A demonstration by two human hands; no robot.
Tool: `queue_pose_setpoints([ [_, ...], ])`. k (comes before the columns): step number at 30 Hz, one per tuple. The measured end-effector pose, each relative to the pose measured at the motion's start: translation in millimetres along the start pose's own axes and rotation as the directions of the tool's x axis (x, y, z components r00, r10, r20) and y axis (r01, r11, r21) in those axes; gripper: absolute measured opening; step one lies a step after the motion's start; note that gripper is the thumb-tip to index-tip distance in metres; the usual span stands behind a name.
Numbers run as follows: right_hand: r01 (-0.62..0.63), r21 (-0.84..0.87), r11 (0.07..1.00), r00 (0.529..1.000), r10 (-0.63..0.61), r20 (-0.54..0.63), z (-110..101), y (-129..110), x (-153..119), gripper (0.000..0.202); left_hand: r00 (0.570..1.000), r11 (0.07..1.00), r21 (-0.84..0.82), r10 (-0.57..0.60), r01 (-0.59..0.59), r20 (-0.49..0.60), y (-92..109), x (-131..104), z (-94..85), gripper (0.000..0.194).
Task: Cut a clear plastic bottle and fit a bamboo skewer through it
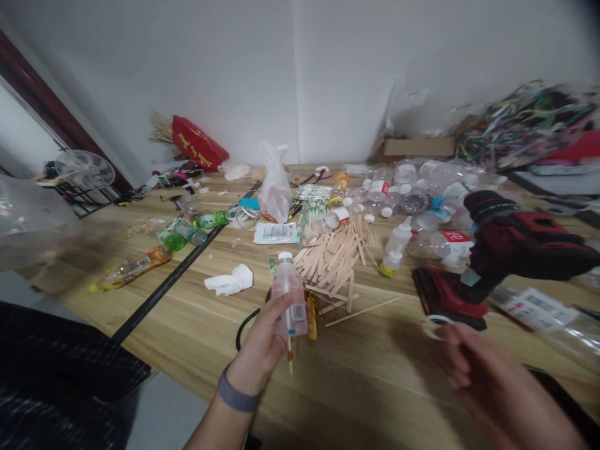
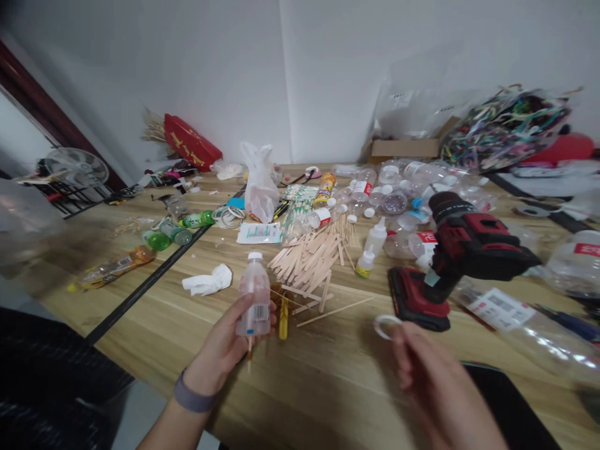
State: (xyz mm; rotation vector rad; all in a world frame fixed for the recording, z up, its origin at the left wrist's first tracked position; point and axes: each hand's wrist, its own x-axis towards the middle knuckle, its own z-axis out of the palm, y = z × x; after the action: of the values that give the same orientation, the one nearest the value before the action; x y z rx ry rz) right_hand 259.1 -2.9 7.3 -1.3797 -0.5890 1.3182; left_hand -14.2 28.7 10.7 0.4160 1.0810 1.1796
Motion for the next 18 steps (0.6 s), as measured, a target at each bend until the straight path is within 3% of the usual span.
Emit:
queue_pose_setpoints([
  [2, 0.027, -0.031, 0.999, 0.986, -0.021, 0.164, 31, 6, -9, 0.061, 0.999, 1.000, -0.002, -0.006, 0.006, 0.046, -5, -2, 3.9, 0.039],
  [4, 0.002, -0.026, 1.000, 0.941, 0.007, 0.339, 52, 14, -12, 0.057, 0.996, 1.000, -0.015, -0.012, 0.013, 0.093, -10, -4, 7.6, 0.049],
  [7, -0.026, 0.010, 1.000, 0.889, 0.019, 0.458, 69, 26, -10, 0.053, 0.990, 1.000, -0.012, -0.022, 0.024, 0.140, -16, -8, 12.3, 0.055],
  [13, -0.105, 0.064, 0.992, 0.865, 0.059, 0.499, 73, 26, -11, 0.047, 0.964, 0.996, 0.081, -0.045, 0.025, 0.263, -23, -16, 15.0, 0.045],
  [18, -0.032, 0.048, 0.998, 0.921, 0.011, 0.389, 43, 18, -6, 0.044, 0.979, 0.998, 0.058, -0.016, 0.004, 0.202, -22, -9, 8.2, 0.047],
])
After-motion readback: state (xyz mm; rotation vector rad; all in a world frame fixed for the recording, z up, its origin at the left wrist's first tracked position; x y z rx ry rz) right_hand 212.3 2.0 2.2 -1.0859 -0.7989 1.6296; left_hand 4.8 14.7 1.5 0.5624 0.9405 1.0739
